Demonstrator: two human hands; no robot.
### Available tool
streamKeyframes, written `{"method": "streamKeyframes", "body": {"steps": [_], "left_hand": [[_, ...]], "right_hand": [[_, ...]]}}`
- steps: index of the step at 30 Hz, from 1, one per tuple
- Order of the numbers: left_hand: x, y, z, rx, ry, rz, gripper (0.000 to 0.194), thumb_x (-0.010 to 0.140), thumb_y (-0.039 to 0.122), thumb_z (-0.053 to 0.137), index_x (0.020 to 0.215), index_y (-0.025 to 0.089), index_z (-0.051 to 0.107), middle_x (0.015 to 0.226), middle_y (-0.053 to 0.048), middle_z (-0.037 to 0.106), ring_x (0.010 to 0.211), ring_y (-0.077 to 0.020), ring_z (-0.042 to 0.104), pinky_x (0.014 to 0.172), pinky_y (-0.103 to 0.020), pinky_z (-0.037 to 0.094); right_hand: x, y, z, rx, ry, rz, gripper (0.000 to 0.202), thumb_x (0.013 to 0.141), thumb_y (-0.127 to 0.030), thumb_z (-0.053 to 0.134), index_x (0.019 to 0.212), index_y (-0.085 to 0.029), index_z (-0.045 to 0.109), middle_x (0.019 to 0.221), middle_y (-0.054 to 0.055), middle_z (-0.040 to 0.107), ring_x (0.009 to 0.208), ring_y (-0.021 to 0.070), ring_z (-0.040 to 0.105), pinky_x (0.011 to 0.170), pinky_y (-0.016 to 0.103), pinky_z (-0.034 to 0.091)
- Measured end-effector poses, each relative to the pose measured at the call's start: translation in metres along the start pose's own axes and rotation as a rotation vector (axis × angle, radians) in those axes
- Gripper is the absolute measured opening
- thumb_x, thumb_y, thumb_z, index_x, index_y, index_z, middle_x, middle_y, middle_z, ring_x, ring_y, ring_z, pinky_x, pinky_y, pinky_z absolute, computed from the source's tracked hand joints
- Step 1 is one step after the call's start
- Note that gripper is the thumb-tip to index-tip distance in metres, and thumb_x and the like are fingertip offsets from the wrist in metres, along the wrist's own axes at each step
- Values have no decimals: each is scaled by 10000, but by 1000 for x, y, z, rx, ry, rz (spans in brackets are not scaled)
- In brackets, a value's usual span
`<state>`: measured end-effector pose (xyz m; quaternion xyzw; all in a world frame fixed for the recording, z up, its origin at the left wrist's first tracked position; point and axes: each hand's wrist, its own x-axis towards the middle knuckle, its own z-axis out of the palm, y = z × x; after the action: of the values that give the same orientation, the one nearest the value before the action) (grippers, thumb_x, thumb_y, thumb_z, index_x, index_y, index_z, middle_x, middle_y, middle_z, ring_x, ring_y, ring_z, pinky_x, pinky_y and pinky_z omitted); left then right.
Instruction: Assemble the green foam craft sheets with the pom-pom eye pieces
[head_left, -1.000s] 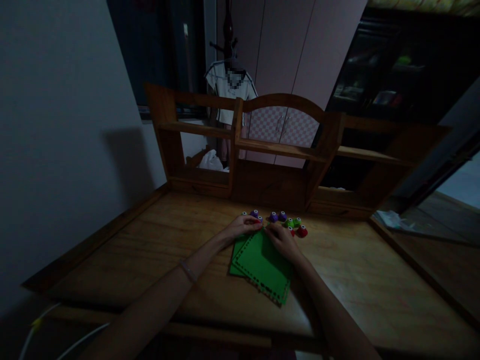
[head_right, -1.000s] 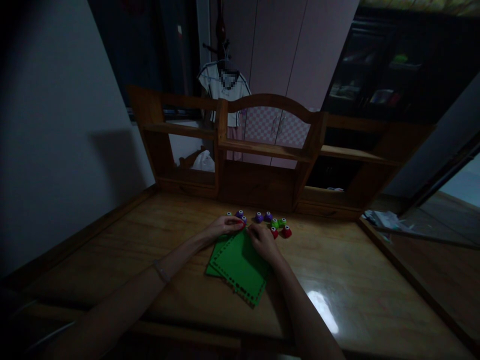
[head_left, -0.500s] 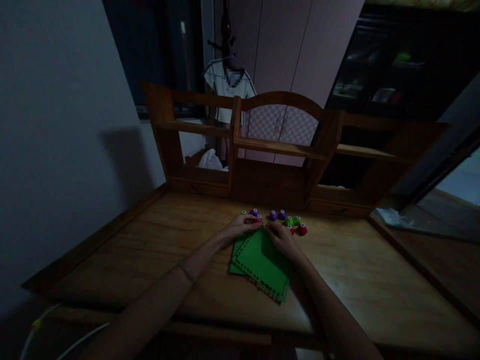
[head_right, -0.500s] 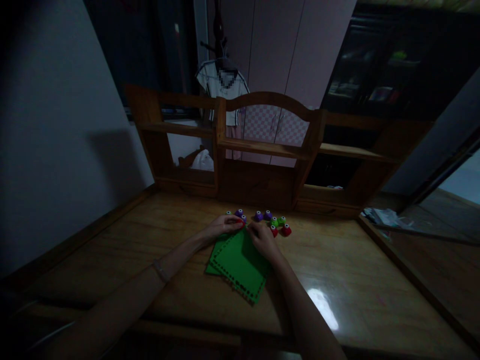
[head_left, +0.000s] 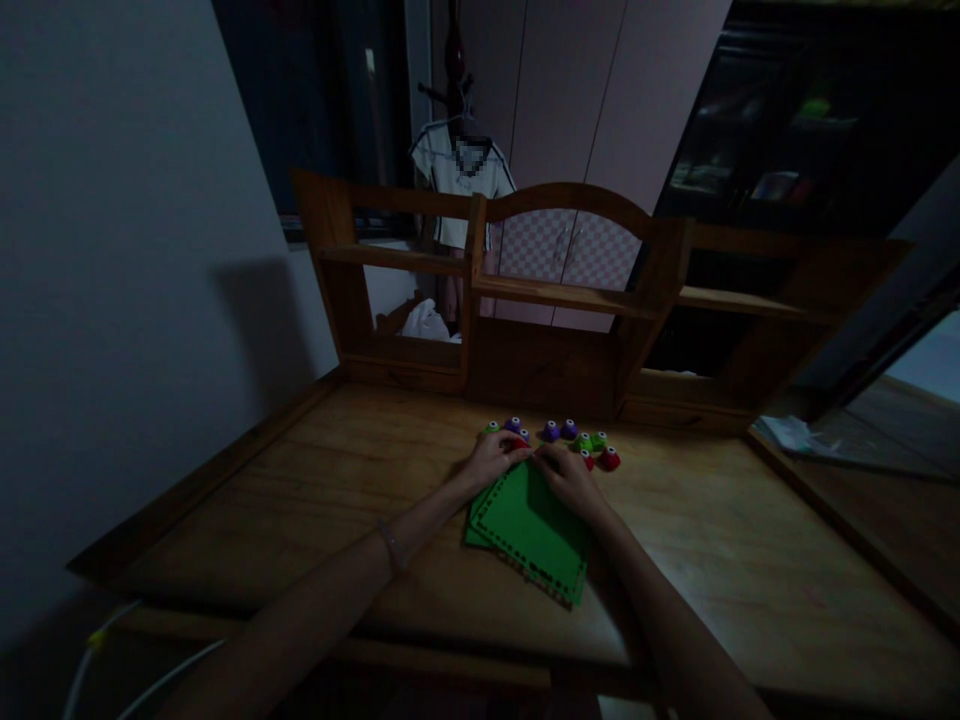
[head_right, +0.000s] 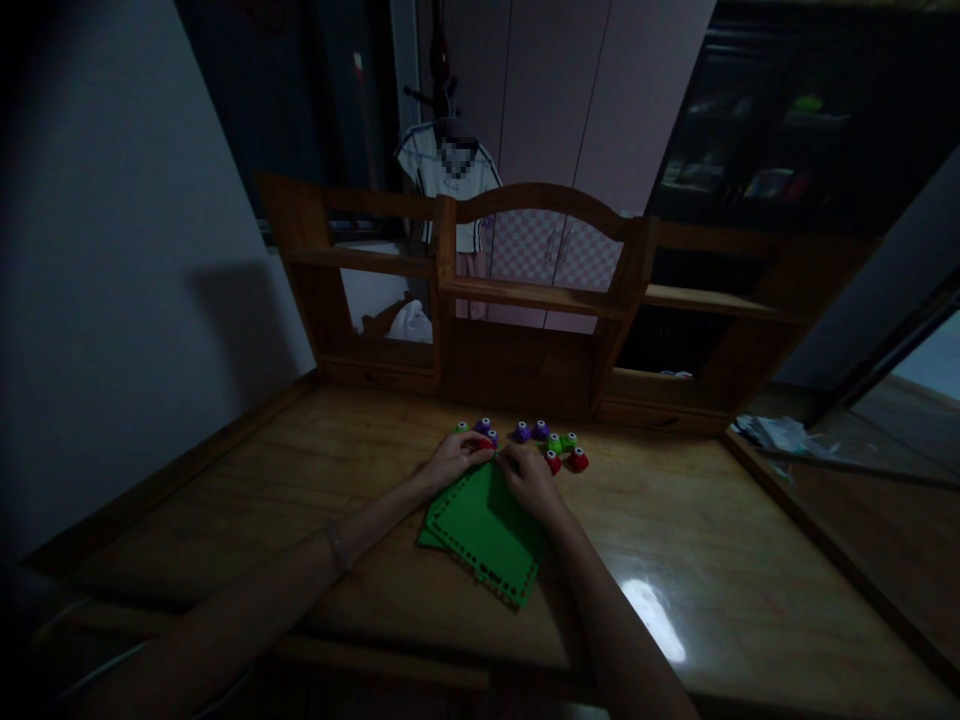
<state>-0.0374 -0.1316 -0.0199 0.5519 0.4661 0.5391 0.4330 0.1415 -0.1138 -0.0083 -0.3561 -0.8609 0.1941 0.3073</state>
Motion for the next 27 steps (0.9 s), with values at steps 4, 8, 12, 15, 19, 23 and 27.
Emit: {"method": "streamKeyframes", "body": {"steps": [4, 8, 12, 15, 19, 23, 27], "left_hand": [[-1, -1, 0, -21, 20, -13, 320, 630, 322, 781, 861, 117, 698, 877, -95, 698, 813, -196, 626, 762, -281, 461], [-1, 4, -6, -85, -46, -97, 392, 600, 357, 810, 894, 120, 704, 875, -85, 699, 785, -178, 624, 736, -264, 458], [0, 9, -15, -180, -168, -137, 467, 631, 431, 790, 963, 113, 705, 892, -96, 696, 774, -165, 622, 725, -260, 453], [1, 9, -18, -200, -183, -147, 474, 645, 447, 783, 968, 108, 709, 906, -106, 693, 770, -157, 622, 719, -252, 450], [1, 8, -18, -222, -202, -154, 449, 666, 423, 777, 979, 109, 707, 943, -113, 689, 793, -151, 625, 724, -240, 454], [2, 4, -17, -247, -195, -163, 446, 653, 414, 787, 975, 116, 709, 942, -108, 690, 783, -142, 631, 719, -236, 461], [8, -4, -16, -332, -106, -200, 455, 611, 388, 821, 944, 99, 709, 939, -113, 688, 774, -142, 640, 753, -252, 480]], "right_hand": [[0, 0, 0, 4, -2, 19, 203, 900, -305, 477, 809, -191, 619, 753, 37, 644, 725, 184, 582, 641, 267, 373], [0, -1, -2, 20, -16, 50, 212, 897, -336, 483, 858, -194, 635, 789, 41, 662, 742, 188, 602, 655, 272, 393], [-2, -3, -11, 51, -30, 53, 232, 880, -379, 509, 914, -192, 642, 880, 53, 675, 807, 199, 610, 694, 281, 414], [-3, -2, -16, 82, -63, 74, 229, 876, -372, 513, 886, -182, 640, 853, 47, 673, 779, 193, 607, 679, 279, 416], [-2, 2, -19, 112, -79, 92, 208, 871, -351, 519, 869, -176, 631, 801, 36, 661, 736, 183, 598, 645, 272, 409], [0, 3, -19, 142, -98, 81, 213, 876, -348, 511, 868, -172, 630, 804, 35, 655, 750, 181, 593, 667, 274, 417], [-1, 1, -21, 146, -105, 82, 217, 878, -350, 506, 853, -172, 628, 813, 34, 648, 746, 179, 582, 671, 279, 419]]}}
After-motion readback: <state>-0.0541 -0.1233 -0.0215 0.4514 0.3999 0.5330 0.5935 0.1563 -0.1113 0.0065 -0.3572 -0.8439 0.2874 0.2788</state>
